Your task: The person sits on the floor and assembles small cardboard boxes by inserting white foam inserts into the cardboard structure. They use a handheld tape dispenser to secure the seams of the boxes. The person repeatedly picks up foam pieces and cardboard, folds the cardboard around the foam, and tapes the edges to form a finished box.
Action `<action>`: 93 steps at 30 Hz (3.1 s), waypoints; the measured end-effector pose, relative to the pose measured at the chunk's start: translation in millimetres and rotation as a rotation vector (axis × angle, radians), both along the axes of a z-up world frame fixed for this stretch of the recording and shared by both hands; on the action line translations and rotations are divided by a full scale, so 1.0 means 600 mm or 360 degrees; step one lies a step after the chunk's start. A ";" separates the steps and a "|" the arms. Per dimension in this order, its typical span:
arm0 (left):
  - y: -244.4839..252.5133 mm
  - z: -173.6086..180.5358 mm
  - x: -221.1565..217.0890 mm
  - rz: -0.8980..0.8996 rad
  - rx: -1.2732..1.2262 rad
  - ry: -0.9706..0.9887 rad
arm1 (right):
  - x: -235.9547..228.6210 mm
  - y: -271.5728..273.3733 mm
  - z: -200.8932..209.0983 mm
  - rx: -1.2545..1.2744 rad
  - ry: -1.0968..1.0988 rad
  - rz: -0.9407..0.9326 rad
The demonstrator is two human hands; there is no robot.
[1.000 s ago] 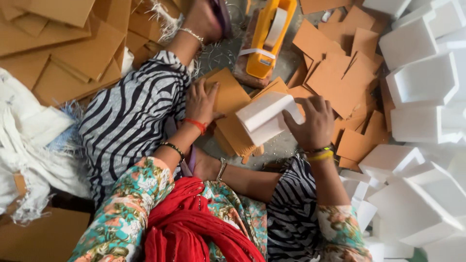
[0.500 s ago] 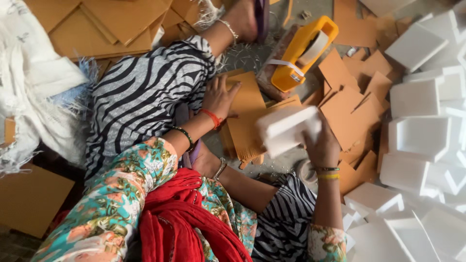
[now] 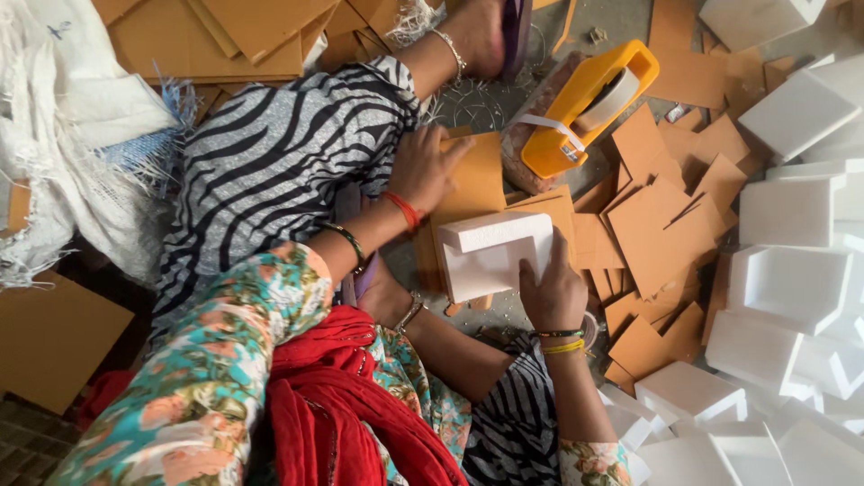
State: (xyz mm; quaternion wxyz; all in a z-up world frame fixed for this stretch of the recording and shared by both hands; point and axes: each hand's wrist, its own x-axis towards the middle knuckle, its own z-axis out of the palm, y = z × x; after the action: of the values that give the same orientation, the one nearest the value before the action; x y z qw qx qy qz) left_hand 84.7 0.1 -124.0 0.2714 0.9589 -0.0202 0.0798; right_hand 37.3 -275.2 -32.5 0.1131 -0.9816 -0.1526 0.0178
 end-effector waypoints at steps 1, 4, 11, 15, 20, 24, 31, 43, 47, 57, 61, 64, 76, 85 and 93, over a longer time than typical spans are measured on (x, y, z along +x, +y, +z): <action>0.003 0.021 0.005 -0.0028 -0.0096 0.0001 | -0.002 0.004 0.002 -0.0015 0.0013 -0.0012; -0.020 0.098 -0.003 -0.0150 -0.0885 0.0633 | -0.001 0.022 0.010 0.0018 0.0034 -0.0041; -0.090 0.100 -0.061 -0.0439 -0.0442 0.0187 | 0.063 -0.066 -0.046 0.0639 0.0690 -0.0082; -0.077 0.083 -0.060 -0.0540 -0.0618 0.0265 | 0.161 -0.283 -0.129 0.0122 -0.0106 -0.0095; -0.076 0.079 -0.059 -0.0583 -0.0664 0.0275 | 0.194 -0.506 -0.230 -0.0227 0.0129 -0.0521; -0.070 0.074 -0.047 -0.0606 -0.0643 0.0220 | 0.202 -0.544 -0.261 -0.0140 0.0463 -0.0693; -0.066 0.063 -0.043 -0.0632 -0.0650 0.0169 | 0.186 -0.490 -0.145 -0.0255 0.0012 -0.0465; -0.071 0.045 -0.038 -0.0678 -0.0485 0.0190 | 0.068 -0.186 0.072 0.1229 -0.0267 0.0232; -0.070 0.043 -0.050 -0.0626 -0.0459 0.0214 | -0.012 -0.076 0.099 0.1350 -0.0085 0.0925; -0.073 0.006 -0.038 -0.0791 -0.0786 0.0094 | -0.113 0.019 0.123 0.0279 -0.0168 0.0931; -0.064 -0.018 -0.035 -0.0947 -0.0940 0.0008 | -0.166 0.032 0.080 0.0333 0.0018 0.0867; -0.075 -0.018 -0.034 -0.0977 -0.0934 -0.0008 | -0.119 0.010 -0.022 0.0520 -0.0055 0.0974; -0.111 0.098 -0.029 -0.0502 -0.0182 0.0567 | -0.046 0.038 -0.097 0.0130 0.0346 0.0817; 0.000 0.080 -0.136 -0.0565 -0.0541 0.0183 | 0.035 -0.067 -0.004 0.0798 -0.0732 -0.0069; -0.013 0.071 -0.144 -0.0464 -0.0674 0.0062 | 0.049 -0.100 -0.156 0.2917 0.0914 -0.1132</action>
State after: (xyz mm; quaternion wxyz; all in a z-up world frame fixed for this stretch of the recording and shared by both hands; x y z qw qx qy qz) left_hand -1.9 -7.7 -81.4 0.4751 0.8691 -0.1359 0.0237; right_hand 66.8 -335.2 -126.3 0.8511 -0.4648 0.2254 0.0943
